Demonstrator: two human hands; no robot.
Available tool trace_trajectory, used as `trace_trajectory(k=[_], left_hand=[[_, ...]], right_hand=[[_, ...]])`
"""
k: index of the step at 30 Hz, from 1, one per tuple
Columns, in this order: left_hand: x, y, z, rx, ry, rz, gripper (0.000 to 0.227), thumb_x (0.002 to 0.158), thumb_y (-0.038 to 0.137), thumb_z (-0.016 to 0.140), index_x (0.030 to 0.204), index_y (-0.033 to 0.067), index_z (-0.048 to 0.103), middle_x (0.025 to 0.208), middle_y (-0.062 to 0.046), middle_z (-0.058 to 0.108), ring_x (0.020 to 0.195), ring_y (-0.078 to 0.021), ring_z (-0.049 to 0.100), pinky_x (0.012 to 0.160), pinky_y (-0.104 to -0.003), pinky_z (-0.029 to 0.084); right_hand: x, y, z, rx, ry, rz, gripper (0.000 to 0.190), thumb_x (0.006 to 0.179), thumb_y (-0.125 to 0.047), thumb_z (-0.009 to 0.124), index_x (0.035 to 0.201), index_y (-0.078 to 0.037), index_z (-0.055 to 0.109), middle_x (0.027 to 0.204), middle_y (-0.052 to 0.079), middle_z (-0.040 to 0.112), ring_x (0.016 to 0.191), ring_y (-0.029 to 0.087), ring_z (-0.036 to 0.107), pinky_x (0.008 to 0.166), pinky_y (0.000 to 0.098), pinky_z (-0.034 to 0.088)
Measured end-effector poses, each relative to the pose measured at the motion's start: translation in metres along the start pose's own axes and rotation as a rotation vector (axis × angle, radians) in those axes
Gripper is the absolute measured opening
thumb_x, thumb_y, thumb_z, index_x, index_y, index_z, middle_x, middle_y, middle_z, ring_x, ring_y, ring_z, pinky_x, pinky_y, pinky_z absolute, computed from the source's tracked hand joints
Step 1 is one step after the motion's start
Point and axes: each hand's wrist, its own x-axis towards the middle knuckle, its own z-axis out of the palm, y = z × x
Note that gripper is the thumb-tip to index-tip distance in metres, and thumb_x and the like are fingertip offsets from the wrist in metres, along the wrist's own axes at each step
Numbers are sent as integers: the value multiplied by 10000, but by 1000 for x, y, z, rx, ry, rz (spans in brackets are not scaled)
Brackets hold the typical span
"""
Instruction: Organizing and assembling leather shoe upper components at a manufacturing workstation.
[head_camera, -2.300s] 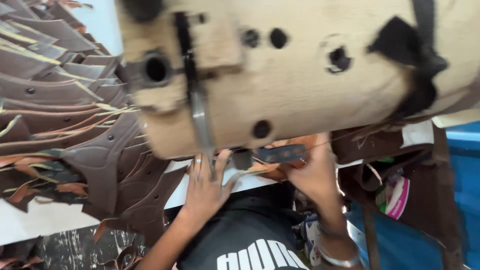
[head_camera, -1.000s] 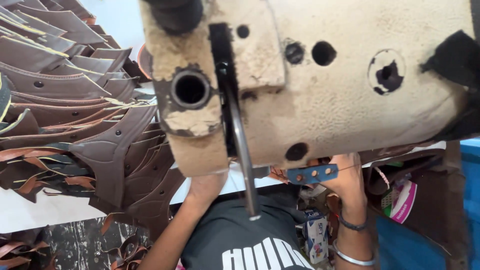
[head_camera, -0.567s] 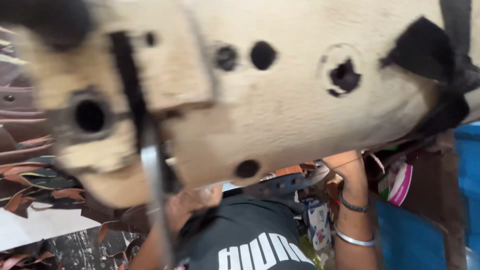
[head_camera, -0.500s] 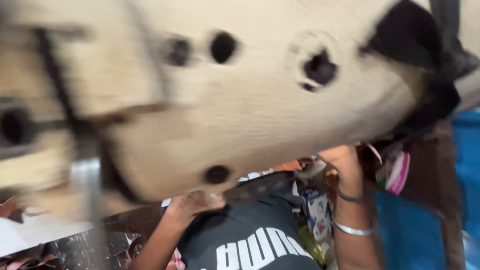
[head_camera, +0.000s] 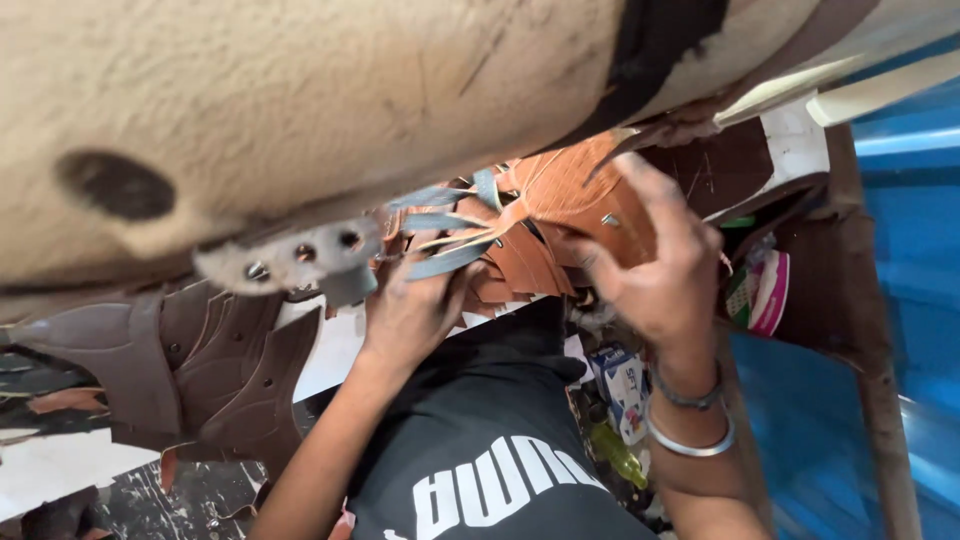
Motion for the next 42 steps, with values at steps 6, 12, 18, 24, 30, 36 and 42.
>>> trace_trajectory(k=[6, 12, 18, 24, 30, 36, 42], left_hand=[[-21, 14, -35, 263, 241, 169, 467, 885, 218, 795, 1313, 73, 676, 1344, -180, 667, 1189, -372, 676, 1051, -474, 480], [-45, 23, -48, 99, 320, -24, 521, 850, 208, 837, 1299, 15, 655, 1179, -156, 726, 1095, -322, 717, 1037, -404, 500], [-55, 29, -38, 71, 298, -93, 350, 935, 123, 799, 1251, 23, 686, 1196, -150, 740, 1103, -305, 725, 1010, -378, 518], [-80, 9, -28, 210, 330, -51, 240, 1039, 105, 787, 1243, 24, 689, 1163, -142, 724, 1094, -313, 653, 1022, -365, 514], [-100, -26, 5, 322, 345, -114, 331, 954, 142, 798, 1257, 42, 711, 1215, -211, 635, 1118, -405, 637, 987, -458, 506], [-123, -67, 17, 636, 462, 100, 272, 885, 116, 802, 1131, 38, 714, 1181, -224, 638, 1027, -414, 642, 940, -483, 511], [-120, -56, 14, 546, 572, 23, 246, 855, 94, 762, 1076, 11, 692, 1250, -223, 649, 1100, -416, 645, 988, -474, 523]], right_hand=[[-19, -25, 57, 106, -183, -66, 850, 759, -173, 895, 1487, -15, 483, 1502, 278, 503, 1370, 435, 526, 1137, 476, 451], [-54, -33, 94, -13, -95, -75, 721, 851, -156, 837, 1491, -82, 515, 1592, 269, 378, 1402, 452, 445, 1152, 498, 442], [-49, -29, 87, -45, -49, -60, 708, 825, -79, 794, 1479, -109, 527, 1508, 251, 461, 1288, 428, 494, 1074, 507, 470], [-42, 22, 66, -151, 45, -48, 621, 878, 3, 761, 1449, -191, 611, 1415, 166, 559, 1266, 349, 560, 1099, 454, 499], [-50, 66, 63, -131, 52, -12, 602, 908, -314, 816, 1437, -109, 615, 1434, 218, 549, 1289, 418, 535, 1078, 477, 468], [-70, 82, 88, -7, 78, -64, 631, 1064, -424, 673, 1540, -47, 500, 1544, 224, 502, 1387, 430, 504, 1160, 513, 433], [-75, 81, 94, -43, 98, -77, 674, 1096, -494, 606, 1581, -50, 458, 1563, 216, 499, 1415, 430, 490, 1196, 528, 396]])
